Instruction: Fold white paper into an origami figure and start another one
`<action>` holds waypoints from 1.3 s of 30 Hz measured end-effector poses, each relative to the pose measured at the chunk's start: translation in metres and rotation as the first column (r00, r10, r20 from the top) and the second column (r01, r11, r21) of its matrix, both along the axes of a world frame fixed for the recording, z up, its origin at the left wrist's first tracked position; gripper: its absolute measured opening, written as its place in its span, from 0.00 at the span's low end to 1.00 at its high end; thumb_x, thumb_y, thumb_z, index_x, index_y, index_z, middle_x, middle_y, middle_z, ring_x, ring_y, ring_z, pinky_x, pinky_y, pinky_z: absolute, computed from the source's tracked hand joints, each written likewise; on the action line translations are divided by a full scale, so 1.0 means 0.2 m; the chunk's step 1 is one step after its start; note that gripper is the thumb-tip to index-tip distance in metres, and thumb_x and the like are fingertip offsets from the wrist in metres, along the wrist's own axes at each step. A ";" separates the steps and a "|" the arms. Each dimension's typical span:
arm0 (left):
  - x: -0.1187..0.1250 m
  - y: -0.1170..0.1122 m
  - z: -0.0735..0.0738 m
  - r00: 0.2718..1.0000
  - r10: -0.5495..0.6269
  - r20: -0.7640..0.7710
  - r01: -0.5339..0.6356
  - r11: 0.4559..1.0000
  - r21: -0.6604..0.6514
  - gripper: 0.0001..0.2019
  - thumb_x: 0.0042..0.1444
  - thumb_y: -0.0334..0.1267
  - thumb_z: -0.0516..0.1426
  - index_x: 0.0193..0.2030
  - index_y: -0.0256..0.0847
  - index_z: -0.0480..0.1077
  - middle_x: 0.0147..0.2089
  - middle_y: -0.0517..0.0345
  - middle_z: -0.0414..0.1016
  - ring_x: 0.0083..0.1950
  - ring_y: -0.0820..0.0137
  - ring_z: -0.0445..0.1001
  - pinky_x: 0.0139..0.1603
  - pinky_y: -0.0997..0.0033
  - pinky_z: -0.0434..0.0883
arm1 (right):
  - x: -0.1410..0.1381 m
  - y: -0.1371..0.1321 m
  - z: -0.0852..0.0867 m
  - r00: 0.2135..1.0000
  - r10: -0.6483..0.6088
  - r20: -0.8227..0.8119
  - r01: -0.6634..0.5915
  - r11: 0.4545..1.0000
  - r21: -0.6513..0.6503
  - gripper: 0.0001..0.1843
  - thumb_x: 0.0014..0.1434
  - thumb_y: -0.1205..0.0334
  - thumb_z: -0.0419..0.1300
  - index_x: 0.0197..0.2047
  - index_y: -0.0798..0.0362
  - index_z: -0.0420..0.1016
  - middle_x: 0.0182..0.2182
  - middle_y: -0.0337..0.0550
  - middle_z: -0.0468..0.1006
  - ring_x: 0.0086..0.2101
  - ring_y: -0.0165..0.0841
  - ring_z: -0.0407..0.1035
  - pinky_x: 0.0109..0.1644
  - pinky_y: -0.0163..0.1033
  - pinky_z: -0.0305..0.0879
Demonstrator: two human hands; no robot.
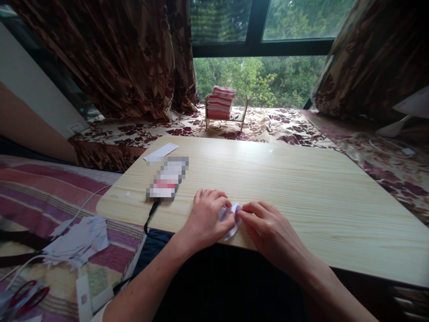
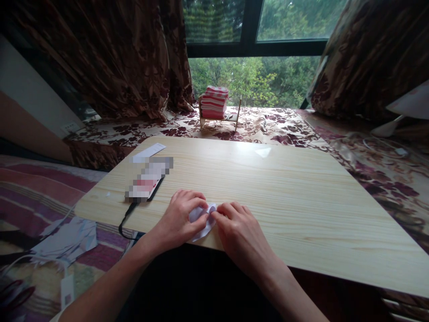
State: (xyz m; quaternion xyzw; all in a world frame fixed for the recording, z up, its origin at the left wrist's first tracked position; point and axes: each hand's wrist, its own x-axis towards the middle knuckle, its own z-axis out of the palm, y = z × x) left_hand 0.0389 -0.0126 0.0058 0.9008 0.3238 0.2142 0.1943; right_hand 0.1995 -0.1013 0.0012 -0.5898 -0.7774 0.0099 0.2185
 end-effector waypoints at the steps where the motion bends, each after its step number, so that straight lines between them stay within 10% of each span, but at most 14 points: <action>1: 0.00 0.00 0.00 1.000 0.008 -0.004 -0.008 1.000 0.002 0.05 0.54 0.40 0.58 0.35 0.43 0.72 0.45 0.56 0.75 0.49 0.63 0.68 0.57 0.58 0.59 | 0.00 0.00 0.00 1.000 0.000 0.009 0.000 1.000 0.000 0.13 0.61 0.75 0.51 0.39 0.53 0.74 0.38 0.47 0.75 0.38 0.36 0.67 0.42 0.42 0.65; 19: 0.06 -0.02 0.01 0.988 0.087 -0.131 -0.070 0.989 0.129 0.06 0.57 0.35 0.54 0.33 0.41 0.73 0.42 0.54 0.76 0.47 0.61 0.70 0.63 0.44 0.49 | 0.01 0.01 -0.01 0.997 -0.012 0.071 0.013 1.000 -0.025 0.19 0.54 0.80 0.52 0.43 0.51 0.74 0.39 0.46 0.74 0.41 0.36 0.65 0.45 0.42 0.63; 39: 0.10 0.06 0.14 0.928 0.125 -0.351 -0.127 0.992 0.017 0.06 0.53 0.33 0.56 0.30 0.42 0.74 0.28 0.54 0.78 0.34 0.61 0.76 0.42 0.62 0.67 | 0.05 0.04 0.03 0.967 -0.042 0.251 0.043 0.999 0.000 0.20 0.53 0.81 0.53 0.43 0.52 0.76 0.38 0.47 0.74 0.38 0.38 0.64 0.41 0.42 0.59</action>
